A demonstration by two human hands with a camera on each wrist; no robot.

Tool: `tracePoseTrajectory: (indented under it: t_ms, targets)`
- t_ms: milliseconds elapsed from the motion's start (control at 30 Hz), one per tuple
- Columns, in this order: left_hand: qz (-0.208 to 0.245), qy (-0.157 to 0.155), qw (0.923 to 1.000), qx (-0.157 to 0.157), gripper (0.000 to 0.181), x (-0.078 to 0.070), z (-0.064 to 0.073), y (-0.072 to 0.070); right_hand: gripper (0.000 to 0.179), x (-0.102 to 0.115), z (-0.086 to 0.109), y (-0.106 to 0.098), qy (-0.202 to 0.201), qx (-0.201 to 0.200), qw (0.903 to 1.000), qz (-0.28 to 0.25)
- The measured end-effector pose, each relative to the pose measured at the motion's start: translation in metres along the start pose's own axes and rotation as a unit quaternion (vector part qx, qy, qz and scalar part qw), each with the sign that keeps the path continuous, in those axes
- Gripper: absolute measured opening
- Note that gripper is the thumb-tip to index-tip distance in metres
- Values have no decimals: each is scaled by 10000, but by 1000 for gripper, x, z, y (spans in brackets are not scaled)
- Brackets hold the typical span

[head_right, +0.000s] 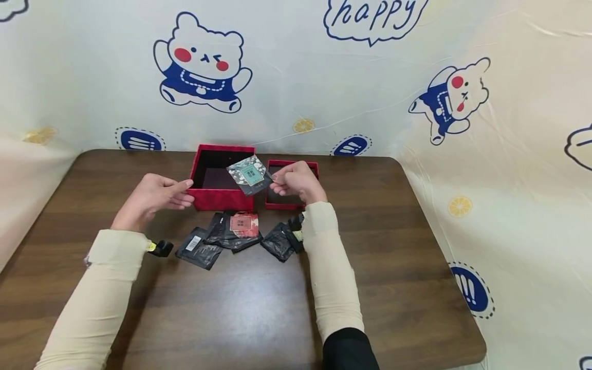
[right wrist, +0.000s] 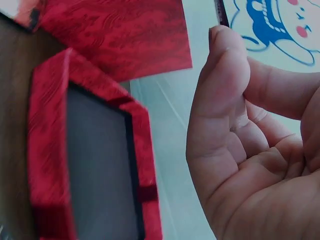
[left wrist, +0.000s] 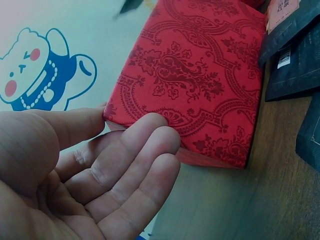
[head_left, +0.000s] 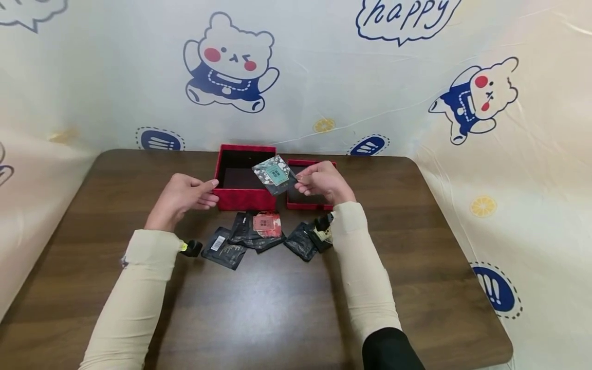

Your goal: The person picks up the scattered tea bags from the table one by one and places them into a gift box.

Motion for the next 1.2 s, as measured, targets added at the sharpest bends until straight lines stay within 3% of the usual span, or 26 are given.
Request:
tracePoseTrajectory:
  t_ms: [267,733,967,1200]
  targets:
    - [217,54,9997,56,55,-1,-1,1,14,30,-16,24,-33,94,9999,137]
    - [201,61,9998,38,53,2,-2,-2,14,55,-27,59,-445,-570,9917,1068]
    - [99,37,9999,-20,53,2,-1,-1,23,64,-32,75,-249,-806,9641,2517]
    - [43,19,10000,-53,53,1,0,-1,31,69,-31,82,-359,-913,9341,3433]
Point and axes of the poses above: each hand's wrist, its own z-axis away from the middle knuckle, its own y-axis out of the palm, x = y × z, the point moved 6 cm from there along -z, towards the middle knuckle, and after that the axes turned 6 degrees about z, right-handed, at the moved point
